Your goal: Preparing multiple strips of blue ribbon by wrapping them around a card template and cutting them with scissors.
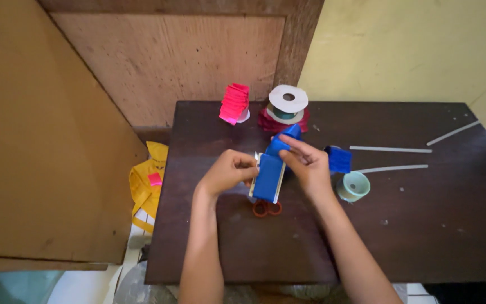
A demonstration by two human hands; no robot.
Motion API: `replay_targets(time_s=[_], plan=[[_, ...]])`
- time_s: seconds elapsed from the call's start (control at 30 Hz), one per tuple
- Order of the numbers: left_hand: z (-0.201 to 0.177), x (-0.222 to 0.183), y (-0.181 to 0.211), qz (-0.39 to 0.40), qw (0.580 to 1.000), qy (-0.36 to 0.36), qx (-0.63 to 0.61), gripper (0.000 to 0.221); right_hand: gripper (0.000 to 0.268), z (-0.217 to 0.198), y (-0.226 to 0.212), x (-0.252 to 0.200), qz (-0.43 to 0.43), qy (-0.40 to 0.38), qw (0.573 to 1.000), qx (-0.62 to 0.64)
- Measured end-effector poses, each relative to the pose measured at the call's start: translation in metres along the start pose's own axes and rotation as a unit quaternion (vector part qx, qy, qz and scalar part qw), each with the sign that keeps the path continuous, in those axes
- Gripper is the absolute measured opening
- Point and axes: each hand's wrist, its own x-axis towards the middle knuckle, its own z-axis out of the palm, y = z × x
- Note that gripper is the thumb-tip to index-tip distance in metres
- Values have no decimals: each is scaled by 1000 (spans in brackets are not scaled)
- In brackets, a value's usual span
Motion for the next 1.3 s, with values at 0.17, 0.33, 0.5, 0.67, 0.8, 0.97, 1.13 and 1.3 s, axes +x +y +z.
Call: replay_targets(time_s=[0.17, 0.33, 0.5, 0.67, 0.8, 0.97, 1.13, 1.3], plan=[[3, -6, 14, -10, 999, 18, 41, 8, 41, -10, 42, 6, -13, 9, 1000, -18], [3, -6, 22, -18, 998, 38, 39, 5, 54, -12, 45, 9, -30, -14, 999, 7], [6, -3, 21, 10, 997, 49, 51, 7, 56, -11, 36, 9, -48, -11, 999, -12], [21, -13, 47, 21, 995, 80, -46, 30, 55, -6, 23, 6, -52, -1, 999, -6], [30, -3, 44, 30, 991, 124, 51, 20, 57, 9, 4, 0, -58, -9, 998, 0], [24, 3, 20, 54, 986, 120, 99, 12, 60, 4, 9, 2, -35, 6, 999, 4], [28, 1, 21, 69, 984, 105, 130, 11, 52, -6, 12, 7, -16, 57, 998, 32], [34, -10, 52, 136, 963, 136, 190, 15, 44, -13, 30, 11, -77, 132, 988, 10]])
